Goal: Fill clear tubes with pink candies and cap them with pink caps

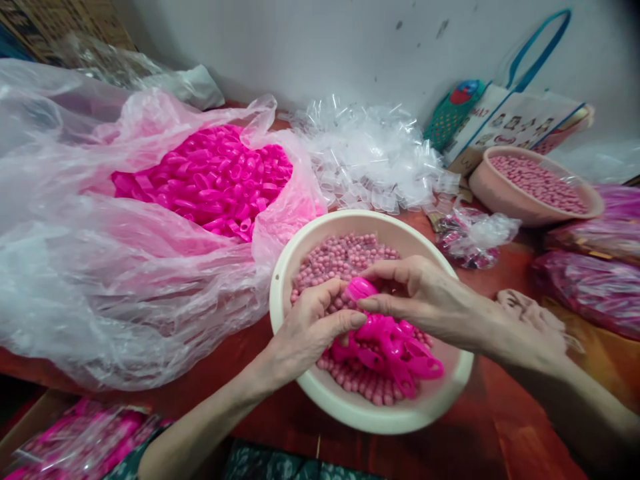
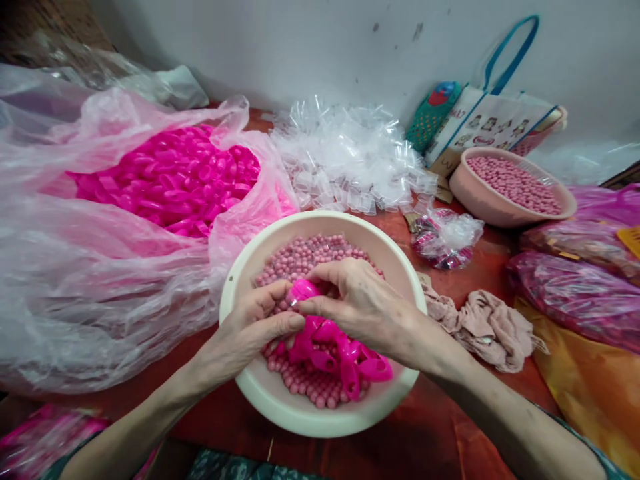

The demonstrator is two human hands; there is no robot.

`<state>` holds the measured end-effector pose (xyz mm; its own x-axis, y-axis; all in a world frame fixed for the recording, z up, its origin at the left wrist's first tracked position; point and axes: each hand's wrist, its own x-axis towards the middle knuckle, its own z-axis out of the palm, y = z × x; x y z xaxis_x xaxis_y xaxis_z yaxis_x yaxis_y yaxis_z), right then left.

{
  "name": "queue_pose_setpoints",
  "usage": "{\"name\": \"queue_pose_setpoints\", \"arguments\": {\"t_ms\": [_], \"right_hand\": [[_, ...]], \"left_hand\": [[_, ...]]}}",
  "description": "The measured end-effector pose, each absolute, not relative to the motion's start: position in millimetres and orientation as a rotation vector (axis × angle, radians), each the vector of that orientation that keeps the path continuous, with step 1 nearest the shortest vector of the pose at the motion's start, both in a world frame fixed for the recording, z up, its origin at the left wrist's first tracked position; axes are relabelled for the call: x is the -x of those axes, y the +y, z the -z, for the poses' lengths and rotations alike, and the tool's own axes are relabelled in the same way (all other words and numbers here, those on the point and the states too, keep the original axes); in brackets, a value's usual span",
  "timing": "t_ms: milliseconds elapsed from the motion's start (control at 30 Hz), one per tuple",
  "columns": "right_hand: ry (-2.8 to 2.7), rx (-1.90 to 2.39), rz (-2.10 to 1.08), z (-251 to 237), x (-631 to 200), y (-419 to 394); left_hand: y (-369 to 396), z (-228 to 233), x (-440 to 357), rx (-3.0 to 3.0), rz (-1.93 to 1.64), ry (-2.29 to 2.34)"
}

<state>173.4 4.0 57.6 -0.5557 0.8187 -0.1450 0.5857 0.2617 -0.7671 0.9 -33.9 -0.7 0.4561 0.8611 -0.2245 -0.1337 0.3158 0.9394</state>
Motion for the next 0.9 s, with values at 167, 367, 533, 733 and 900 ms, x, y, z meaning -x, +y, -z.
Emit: {"name": "queue_pose_setpoints", "arguments": {"t_ms": [167,367,533,733,900], "right_hand": [[-2.214,1.298,-0.981,-45,-171,-14],[-2.189,1.281,-0.858,-38,-170,-19],[-2.174,1.303,-1.031,-46,-177,-14],[-2.137,1.277,-1.109,-44,-180,-18],[-2.117,1.255,-1.235,-40,-180,-17]], "left_hand": [[-38,2,-1,-1.230,-0.805,0.988],[-38,2,-2,-1.229,-0.774,0.978],[-39,1,-3,-1.233,-0.777,0.988],[-37,1,-3,-1.286,-0.773,0.981],[-36,2,-2,-1.294,-0.711,0.940]]}}
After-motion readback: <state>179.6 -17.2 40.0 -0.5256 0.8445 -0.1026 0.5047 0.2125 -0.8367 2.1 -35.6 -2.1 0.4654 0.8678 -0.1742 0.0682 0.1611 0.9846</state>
